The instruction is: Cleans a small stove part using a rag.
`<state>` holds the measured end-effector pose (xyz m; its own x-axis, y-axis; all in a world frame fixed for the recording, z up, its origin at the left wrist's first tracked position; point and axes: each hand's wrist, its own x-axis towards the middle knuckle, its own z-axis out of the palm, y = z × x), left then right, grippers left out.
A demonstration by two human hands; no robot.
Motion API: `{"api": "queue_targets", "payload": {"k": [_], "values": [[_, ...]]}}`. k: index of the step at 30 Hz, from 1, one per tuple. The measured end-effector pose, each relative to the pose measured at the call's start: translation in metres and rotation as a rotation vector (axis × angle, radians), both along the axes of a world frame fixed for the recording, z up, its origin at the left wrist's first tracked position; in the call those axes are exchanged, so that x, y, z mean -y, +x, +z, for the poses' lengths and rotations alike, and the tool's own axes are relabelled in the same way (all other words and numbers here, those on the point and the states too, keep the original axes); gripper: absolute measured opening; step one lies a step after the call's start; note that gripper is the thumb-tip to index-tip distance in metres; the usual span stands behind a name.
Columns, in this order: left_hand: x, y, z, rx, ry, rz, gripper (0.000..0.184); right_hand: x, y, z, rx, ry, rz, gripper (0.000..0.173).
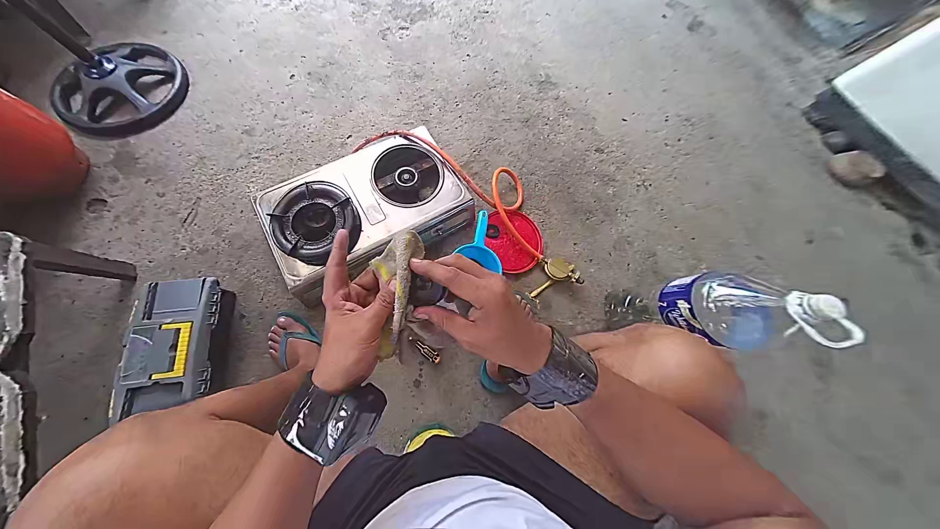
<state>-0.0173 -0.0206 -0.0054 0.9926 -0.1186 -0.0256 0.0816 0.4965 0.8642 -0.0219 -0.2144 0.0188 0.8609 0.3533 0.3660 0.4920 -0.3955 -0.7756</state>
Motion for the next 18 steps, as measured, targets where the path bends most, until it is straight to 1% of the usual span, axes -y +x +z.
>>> {"api": "queue_targets", "payload": {"k": [2, 4, 6, 7, 8, 10, 11, 12, 13, 14, 15, 16, 18], "values": [[-0.003, 0.001, -0.004, 0.066, 0.085, 0.036, 0.098, 0.0, -0.001, 0.0, -0.044, -0.004, 0.002, 0.046], [-0.004, 0.001, -0.002, 0.114, 0.168, 0.04, 0.099, 0.002, -0.001, 0.0, -0.092, -0.017, 0.006, 0.052], [-0.004, 0.002, 0.003, 0.127, 0.207, 0.018, 0.098, 0.003, 0.001, -0.001, -0.109, -0.018, -0.002, 0.058], [-0.006, 0.002, 0.008, 0.122, 0.192, -0.004, 0.095, 0.005, 0.003, 0.002, -0.093, -0.014, 0.003, 0.059], [-0.01, 0.003, 0.014, 0.107, 0.138, -0.034, 0.087, 0.007, 0.004, 0.007, -0.065, 0.008, 0.009, 0.06], [-0.019, -0.001, 0.023, 0.062, -0.109, -0.043, 0.056, 0.015, 0.007, 0.026, -0.031, 0.097, 0.001, 0.059], [-0.022, -0.008, 0.022, 0.046, -0.23, 0.026, 0.042, 0.022, 0.007, 0.038, -0.018, 0.132, -0.021, 0.06], [-0.025, -0.019, 0.013, 0.028, -0.312, 0.123, 0.029, 0.031, 0.009, 0.049, 0.009, 0.142, -0.049, 0.062], [-0.034, -0.034, -0.005, 0.063, -0.316, 0.093, 0.023, 0.042, 0.014, 0.062, 0.043, 0.111, -0.078, 0.062], [-0.04, -0.045, -0.019, 0.036, -0.339, 0.005, 0.016, 0.053, 0.02, 0.074, 0.073, 0.047, -0.104, 0.06], [-0.04, -0.052, -0.027, 0.01, -0.355, -0.099, 0.014, 0.064, 0.028, 0.085, 0.092, -0.051, -0.146, 0.057], [-0.032, -0.059, -0.025, -0.036, -0.399, -0.123, 0.015, 0.074, 0.039, 0.091, 0.093, -0.18, -0.207, 0.057], [-0.018, -0.077, -0.018, -0.091, -0.408, -0.09, 0.018, 0.094, 0.072, 0.093, 0.018, -0.461, -0.275, 0.062]]}}
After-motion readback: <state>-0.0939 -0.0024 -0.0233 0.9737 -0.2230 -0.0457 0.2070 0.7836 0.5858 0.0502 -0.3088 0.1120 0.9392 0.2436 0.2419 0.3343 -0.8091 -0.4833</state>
